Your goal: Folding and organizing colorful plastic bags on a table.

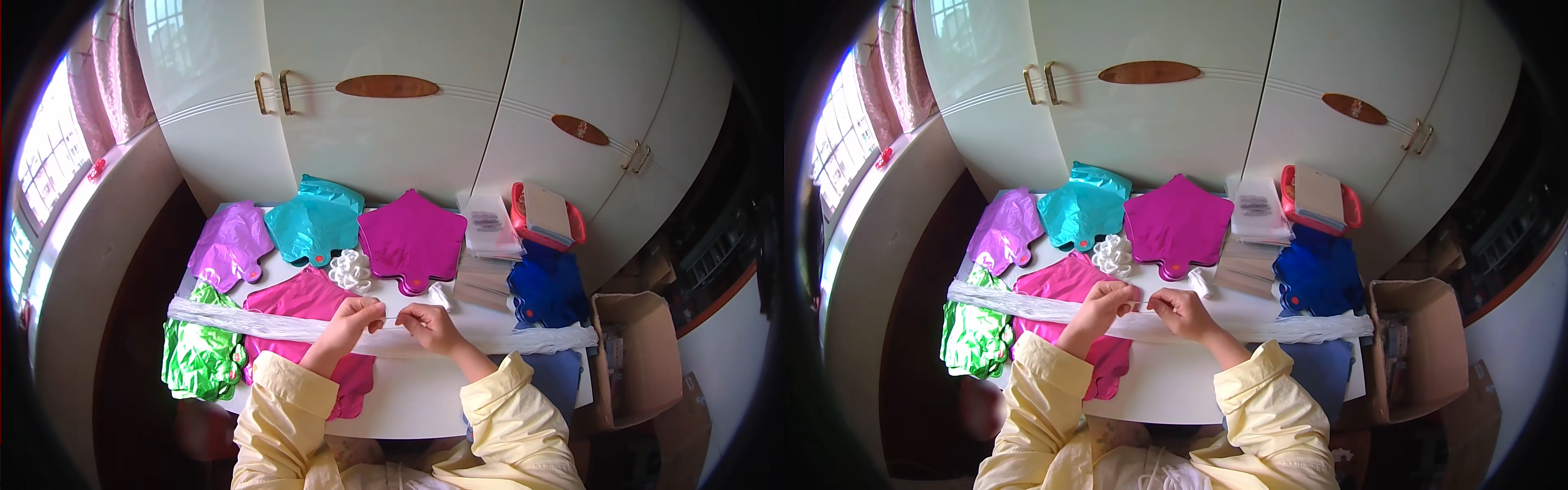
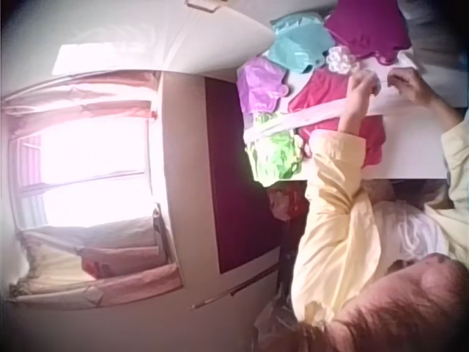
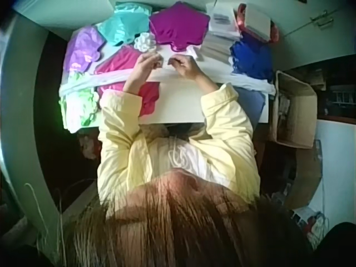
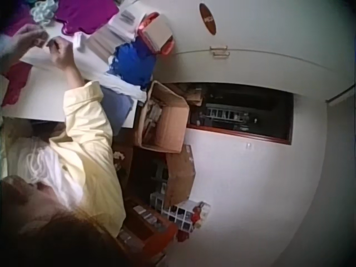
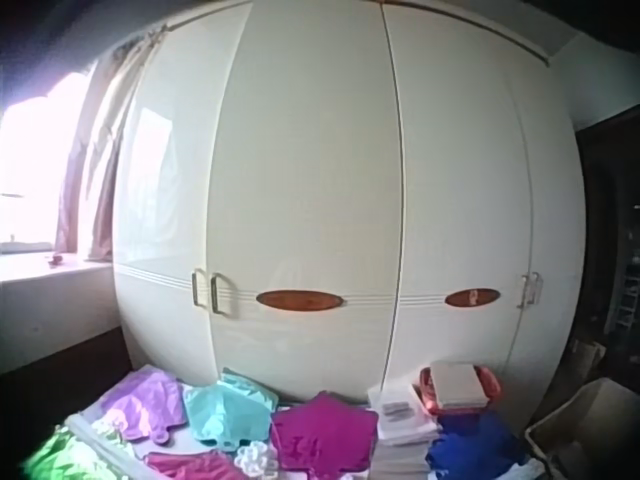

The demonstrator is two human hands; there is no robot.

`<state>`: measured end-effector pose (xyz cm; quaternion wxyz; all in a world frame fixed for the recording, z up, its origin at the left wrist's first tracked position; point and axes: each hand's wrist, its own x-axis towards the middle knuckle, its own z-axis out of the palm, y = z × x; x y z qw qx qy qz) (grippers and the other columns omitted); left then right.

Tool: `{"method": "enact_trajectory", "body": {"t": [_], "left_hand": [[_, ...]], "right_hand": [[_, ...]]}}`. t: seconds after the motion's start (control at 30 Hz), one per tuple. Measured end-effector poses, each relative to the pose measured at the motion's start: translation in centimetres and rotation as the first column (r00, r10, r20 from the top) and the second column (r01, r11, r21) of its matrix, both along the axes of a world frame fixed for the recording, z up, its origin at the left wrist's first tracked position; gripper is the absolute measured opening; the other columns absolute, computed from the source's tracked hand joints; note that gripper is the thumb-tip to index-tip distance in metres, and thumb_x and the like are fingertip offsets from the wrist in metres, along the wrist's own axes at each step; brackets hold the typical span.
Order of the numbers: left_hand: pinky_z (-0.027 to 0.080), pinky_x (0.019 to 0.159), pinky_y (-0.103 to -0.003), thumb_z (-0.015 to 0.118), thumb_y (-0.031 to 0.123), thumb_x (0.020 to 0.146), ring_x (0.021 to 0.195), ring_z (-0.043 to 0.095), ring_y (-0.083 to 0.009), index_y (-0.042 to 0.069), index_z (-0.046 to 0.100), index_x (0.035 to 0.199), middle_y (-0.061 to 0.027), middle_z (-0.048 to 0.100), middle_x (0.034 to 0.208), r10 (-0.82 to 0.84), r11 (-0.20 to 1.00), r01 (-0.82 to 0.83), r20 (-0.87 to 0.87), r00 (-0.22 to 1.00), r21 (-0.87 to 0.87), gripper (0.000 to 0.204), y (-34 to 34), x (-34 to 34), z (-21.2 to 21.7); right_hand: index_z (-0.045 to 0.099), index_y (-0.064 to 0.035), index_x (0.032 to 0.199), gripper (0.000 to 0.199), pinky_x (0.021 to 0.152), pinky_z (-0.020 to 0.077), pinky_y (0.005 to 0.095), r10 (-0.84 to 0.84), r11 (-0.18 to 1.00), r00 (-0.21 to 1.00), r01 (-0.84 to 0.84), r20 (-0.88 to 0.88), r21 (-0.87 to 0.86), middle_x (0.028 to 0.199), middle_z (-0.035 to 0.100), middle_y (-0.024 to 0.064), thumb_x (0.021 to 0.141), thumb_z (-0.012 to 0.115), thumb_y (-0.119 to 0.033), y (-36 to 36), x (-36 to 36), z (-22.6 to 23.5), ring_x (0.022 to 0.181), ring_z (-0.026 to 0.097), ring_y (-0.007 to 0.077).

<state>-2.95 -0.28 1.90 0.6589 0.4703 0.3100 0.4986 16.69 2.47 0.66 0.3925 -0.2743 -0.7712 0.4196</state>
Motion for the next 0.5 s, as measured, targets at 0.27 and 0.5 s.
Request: {"method": "enact_trajectory", "body": {"t": [0.27,0.5], "left_hand": [[0.038,0.075,-0.03,0.056,0.01,0.082,0.088,0.048,-0.0197,0.004,0.061,0.094,-0.008,0.062,0.087,0.624,0.713,-0.238,-0.443,0.643,0.66,0.015,-0.3,2.7,0.8],[0.038,0.058,-0.029,0.053,0.01,0.082,0.055,0.046,-0.0155,0.003,0.059,0.071,-0.0043,0.059,0.068,0.063,0.993,-0.044,-0.174,0.983,0.111,0.014,0.0,1.1,-0.8]], "right_hand": [[0.06,0.0001,0.08,0.012,0.052,0.0409,0.0237,0.004,0.999,1.0,-0.004,0.007,-0.047,0.063,0.057,0.0035,0.085,0.052,-0.007,0.0,0.4,-0.1,0.056,0.051,0.0078],[0.059,-0.0002,0.077,0.01,0.053,0.0429,0.0274,0.028,0.994,0.999,-0.031,0.027,0.103,0.066,0.059,0.008,0.083,0.053,-0.007,-0.1,0.1,-0.1,0.058,0.056,0.0127]]}}
